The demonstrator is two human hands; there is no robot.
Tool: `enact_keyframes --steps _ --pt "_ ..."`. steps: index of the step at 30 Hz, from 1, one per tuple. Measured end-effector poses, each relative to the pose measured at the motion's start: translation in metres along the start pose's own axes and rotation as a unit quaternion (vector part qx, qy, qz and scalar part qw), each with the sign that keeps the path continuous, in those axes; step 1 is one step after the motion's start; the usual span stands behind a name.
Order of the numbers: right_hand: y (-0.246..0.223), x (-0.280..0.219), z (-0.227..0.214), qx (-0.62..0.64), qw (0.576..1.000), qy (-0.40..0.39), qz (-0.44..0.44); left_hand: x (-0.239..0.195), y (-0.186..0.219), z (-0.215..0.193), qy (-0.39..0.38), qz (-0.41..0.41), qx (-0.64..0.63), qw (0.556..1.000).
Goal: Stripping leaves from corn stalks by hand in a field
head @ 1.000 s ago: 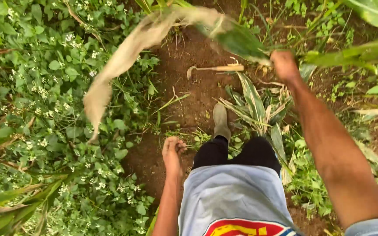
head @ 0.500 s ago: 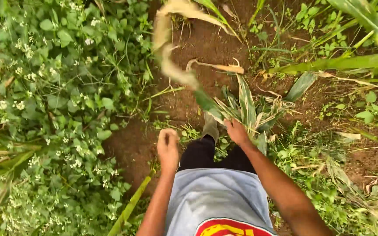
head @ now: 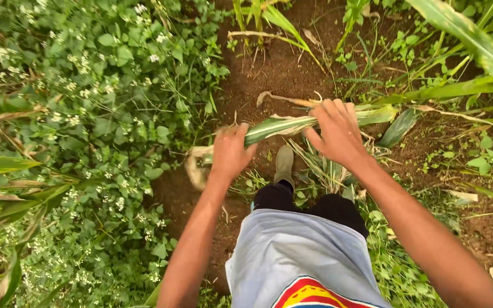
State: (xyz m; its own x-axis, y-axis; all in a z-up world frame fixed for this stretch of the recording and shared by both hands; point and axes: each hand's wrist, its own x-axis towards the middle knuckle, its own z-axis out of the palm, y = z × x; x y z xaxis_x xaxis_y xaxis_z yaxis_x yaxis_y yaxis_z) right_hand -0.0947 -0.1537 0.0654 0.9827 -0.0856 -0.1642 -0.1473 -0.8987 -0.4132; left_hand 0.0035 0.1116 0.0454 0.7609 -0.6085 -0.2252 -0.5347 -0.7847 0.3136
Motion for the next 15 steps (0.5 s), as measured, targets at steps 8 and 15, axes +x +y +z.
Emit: enact_keyframes --steps 8,15 --pt "-0.031 -0.005 -0.028 0.202 0.974 0.096 0.032 0.032 0.058 -0.028 0.152 -0.027 -0.585 0.796" --pt "-0.044 -0.015 -0.028 0.190 0.969 0.153 -0.040 0.046 0.122 -0.077 0.194 -0.074 -0.680 0.703"
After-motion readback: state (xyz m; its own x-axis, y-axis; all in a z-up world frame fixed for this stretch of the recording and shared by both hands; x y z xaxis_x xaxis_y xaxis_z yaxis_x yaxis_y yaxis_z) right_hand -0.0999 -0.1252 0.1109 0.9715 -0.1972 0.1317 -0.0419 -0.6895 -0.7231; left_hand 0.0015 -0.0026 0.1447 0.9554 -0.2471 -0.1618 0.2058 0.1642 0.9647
